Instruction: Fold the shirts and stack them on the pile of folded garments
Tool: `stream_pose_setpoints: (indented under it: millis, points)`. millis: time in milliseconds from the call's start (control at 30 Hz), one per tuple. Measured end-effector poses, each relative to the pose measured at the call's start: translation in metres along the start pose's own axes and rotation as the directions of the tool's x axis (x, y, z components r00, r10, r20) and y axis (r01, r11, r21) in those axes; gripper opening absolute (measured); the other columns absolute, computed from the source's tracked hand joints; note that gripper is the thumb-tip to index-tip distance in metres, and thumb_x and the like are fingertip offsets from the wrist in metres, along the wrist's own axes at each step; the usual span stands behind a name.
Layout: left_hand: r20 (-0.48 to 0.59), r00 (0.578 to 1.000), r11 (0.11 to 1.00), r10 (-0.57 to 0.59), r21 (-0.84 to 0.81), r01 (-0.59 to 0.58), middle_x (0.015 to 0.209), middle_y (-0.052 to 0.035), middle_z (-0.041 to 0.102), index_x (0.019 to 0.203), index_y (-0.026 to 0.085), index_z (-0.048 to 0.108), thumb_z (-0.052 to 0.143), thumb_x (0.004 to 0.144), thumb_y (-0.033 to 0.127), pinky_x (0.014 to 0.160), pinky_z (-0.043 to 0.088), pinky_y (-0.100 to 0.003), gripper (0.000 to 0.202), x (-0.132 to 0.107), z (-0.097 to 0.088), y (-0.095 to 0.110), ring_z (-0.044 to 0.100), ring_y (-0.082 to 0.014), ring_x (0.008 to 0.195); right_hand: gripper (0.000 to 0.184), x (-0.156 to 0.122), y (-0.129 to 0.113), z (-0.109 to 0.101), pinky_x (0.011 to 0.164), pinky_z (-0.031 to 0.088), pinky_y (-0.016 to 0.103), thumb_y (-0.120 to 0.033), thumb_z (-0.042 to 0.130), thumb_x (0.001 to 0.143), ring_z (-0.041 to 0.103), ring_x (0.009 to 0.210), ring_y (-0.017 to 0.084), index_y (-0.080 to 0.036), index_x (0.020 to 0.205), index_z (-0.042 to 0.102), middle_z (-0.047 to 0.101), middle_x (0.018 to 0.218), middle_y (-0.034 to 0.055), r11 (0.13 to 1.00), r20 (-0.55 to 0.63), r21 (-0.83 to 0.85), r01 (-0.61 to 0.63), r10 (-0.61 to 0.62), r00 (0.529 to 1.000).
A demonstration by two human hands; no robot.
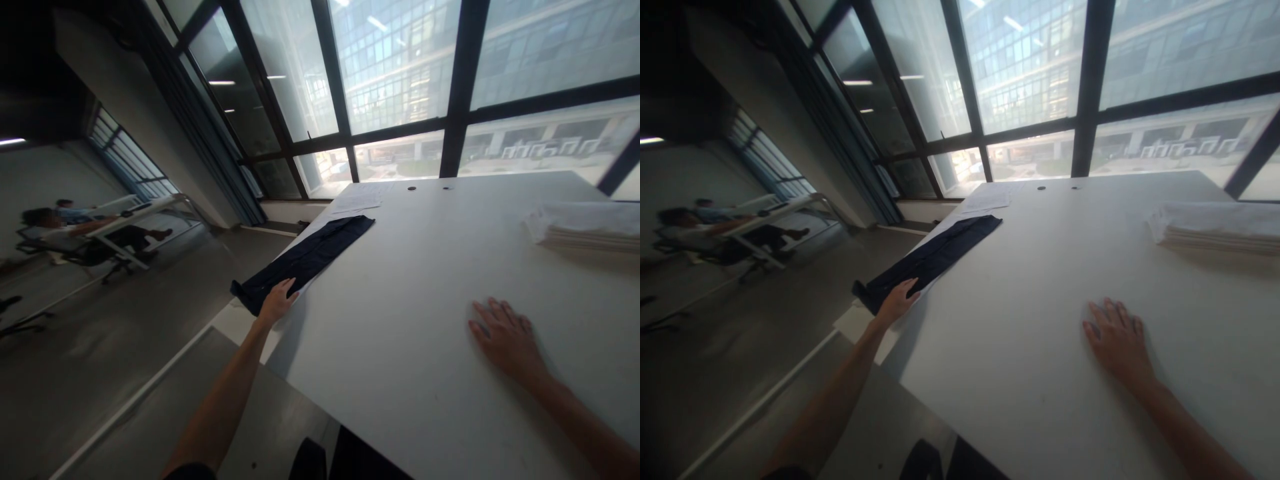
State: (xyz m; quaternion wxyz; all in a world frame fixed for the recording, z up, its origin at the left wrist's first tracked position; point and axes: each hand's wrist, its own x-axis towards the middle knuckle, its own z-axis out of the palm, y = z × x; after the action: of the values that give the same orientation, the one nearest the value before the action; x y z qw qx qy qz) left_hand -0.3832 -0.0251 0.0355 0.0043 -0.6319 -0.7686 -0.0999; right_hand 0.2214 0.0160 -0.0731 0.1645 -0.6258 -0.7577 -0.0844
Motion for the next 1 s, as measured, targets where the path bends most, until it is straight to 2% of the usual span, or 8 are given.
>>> stream_pose_setpoints:
  millis: [167, 300, 433, 533, 667, 800, 900, 1000]
  points:
    - [0.007, 0.999, 0.998, 0.040, 0.045, -0.040, 0.147, -0.0125, 0.062, 0.135, 0.016, 0.069, 0.053, 0.097, 0.041, 0.109, 0.048, -0.036, 0.048, 0.003, -0.009, -0.003, 0.061, -0.0273, 0.130, 0.060, 0.000, -0.001, -0.001, 0.115, 0.036, 0.060, -0.045, 0.030, 0.102, 0.043, 0.146, 0.039, -0.015, 0.145, 0.060, 0.052, 0.156, 0.0204, 1.000, 0.021, -0.002, -0.005, 0.005, 1.000]
    - [-0.023, 0.998, 0.993, 0.052, 0.104, -0.049, 0.138, -0.0106, 0.066, 0.122, 0.019, 0.075, 0.049, 0.100, 0.035, 0.098, 0.052, -0.034, 0.038, -0.001, -0.017, 0.002, 0.064, -0.0271, 0.122, 0.058, 0.001, -0.003, -0.004, 0.116, 0.035, 0.060, -0.044, 0.032, 0.103, 0.042, 0.147, 0.038, -0.016, 0.145, 0.060, 0.051, 0.157, 0.0201, 1.000, 0.032, 0.007, -0.021, 0.021, 0.999]
    - [-0.064, 0.997, 0.989, 0.046, 0.143, -0.037, 0.120, -0.0100, 0.072, 0.118, 0.019, 0.075, 0.043, 0.102, 0.032, 0.086, 0.052, -0.030, 0.037, 0.007, -0.033, 0.013, 0.068, -0.0245, 0.108, 0.056, 0.002, -0.006, -0.007, 0.116, 0.034, 0.060, -0.042, 0.034, 0.103, 0.041, 0.148, 0.038, -0.015, 0.144, 0.061, 0.052, 0.156, 0.0205, 1.000, 0.038, 0.000, -0.021, 0.021, 0.999]
    - [-0.089, 0.993, 0.986, 0.072, 0.155, -0.058, 0.118, -0.0092, 0.072, 0.118, 0.021, 0.074, 0.044, 0.103, 0.031, 0.087, 0.050, -0.029, 0.036, 0.019, -0.050, 0.032, 0.068, -0.0236, 0.108, 0.056, 0.002, -0.007, -0.009, 0.116, 0.034, 0.059, -0.041, 0.033, 0.104, 0.041, 0.147, 0.039, -0.015, 0.145, 0.061, 0.051, 0.156, 0.0199, 1.000, 0.048, -0.016, -0.023, 0.023, 0.999]
    - [-0.069, 0.987, 0.978, 0.147, 0.156, -0.135, 0.109, -0.0096, 0.073, 0.106, 0.021, 0.077, 0.047, 0.101, 0.029, 0.086, 0.049, -0.030, 0.031, 0.029, -0.069, 0.079, 0.069, -0.0249, 0.102, 0.056, 0.002, -0.008, -0.009, 0.116, 0.033, 0.059, -0.041, 0.033, 0.104, 0.041, 0.147, 0.039, -0.016, 0.146, 0.060, 0.051, 0.157, 0.0194, 0.999, 0.062, -0.029, -0.018, 0.020, 0.998]
    - [-0.023, 0.972, 0.967, 0.233, 0.114, -0.229, 0.100, -0.0110, 0.074, 0.089, 0.019, 0.076, 0.049, 0.100, 0.028, 0.081, 0.048, -0.030, 0.031, 0.027, -0.071, 0.144, 0.070, -0.0240, 0.091, 0.055, 0.003, -0.008, -0.010, 0.116, 0.032, 0.059, -0.041, 0.034, 0.104, 0.040, 0.147, 0.039, -0.016, 0.146, 0.060, 0.050, 0.158, 0.0202, 0.999, 0.071, -0.020, -0.026, 0.027, 0.997]
    - [0.032, 0.948, 0.948, 0.317, 0.025, -0.318, 0.093, -0.0107, 0.075, 0.085, 0.018, 0.077, 0.052, 0.097, 0.026, 0.081, 0.047, -0.029, 0.029, 0.018, -0.058, 0.200, 0.070, -0.0225, 0.088, 0.055, 0.004, -0.008, -0.011, 0.117, 0.031, 0.059, -0.040, 0.036, 0.103, 0.040, 0.148, 0.039, -0.016, 0.146, 0.060, 0.049, 0.158, 0.0209, 0.999, 0.076, -0.011, -0.033, 0.034, 0.997]
    - [0.108, 0.902, 0.907, 0.419, -0.097, -0.410, 0.093, -0.0068, 0.078, 0.090, 0.019, 0.080, 0.053, 0.097, 0.026, 0.079, 0.048, -0.024, 0.028, -0.002, -0.031, 0.257, 0.071, -0.0188, 0.087, 0.054, 0.005, -0.010, -0.012, 0.118, 0.031, 0.059, -0.039, 0.039, 0.103, 0.039, 0.149, 0.039, -0.015, 0.148, 0.059, 0.048, 0.159, 0.0211, 0.999, 0.087, 0.005, -0.040, 0.040, 0.995]
